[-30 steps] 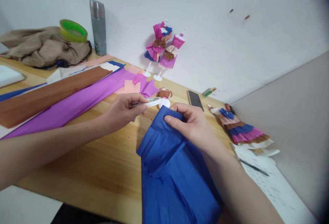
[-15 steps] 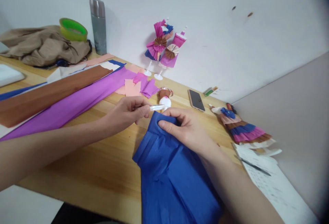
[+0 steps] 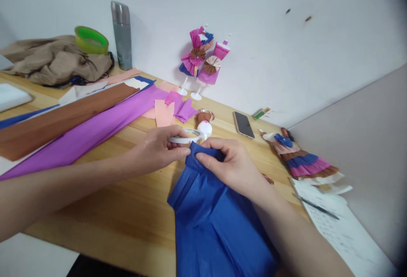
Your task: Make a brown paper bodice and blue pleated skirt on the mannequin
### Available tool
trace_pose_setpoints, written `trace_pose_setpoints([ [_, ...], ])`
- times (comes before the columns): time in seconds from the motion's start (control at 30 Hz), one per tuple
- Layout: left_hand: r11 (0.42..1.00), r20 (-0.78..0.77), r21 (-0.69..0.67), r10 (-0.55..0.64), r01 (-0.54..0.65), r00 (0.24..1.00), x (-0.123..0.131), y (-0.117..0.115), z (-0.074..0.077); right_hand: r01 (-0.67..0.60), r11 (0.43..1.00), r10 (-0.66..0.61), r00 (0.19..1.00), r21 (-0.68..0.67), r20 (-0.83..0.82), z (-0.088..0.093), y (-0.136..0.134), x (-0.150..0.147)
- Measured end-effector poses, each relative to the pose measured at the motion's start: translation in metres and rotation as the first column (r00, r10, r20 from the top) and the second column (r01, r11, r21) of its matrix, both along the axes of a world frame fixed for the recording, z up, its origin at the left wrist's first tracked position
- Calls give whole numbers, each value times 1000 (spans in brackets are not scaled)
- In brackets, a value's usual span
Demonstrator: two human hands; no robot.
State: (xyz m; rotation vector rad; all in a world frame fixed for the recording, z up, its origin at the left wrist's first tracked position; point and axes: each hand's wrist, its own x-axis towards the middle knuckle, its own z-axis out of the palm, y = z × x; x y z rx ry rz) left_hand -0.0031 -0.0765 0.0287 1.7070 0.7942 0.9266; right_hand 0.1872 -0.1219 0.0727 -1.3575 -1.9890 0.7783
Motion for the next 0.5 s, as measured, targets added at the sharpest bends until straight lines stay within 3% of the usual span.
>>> trace_pose_setpoints([
  [0.17, 993, -103, 117, 32, -19, 994, -2, -1, 6, 31, 999, -31, 1000, 25, 2, 4, 0, 1],
  [0.3, 995, -133, 99, 26, -13, 991, -2, -2, 6, -45, 999, 45, 999, -1, 19, 4, -2, -2],
  [0.5, 996, -110, 69, 58, -51, 992, -2, -1, 3, -8, 1000, 8, 994, 6, 110, -2, -1, -2],
])
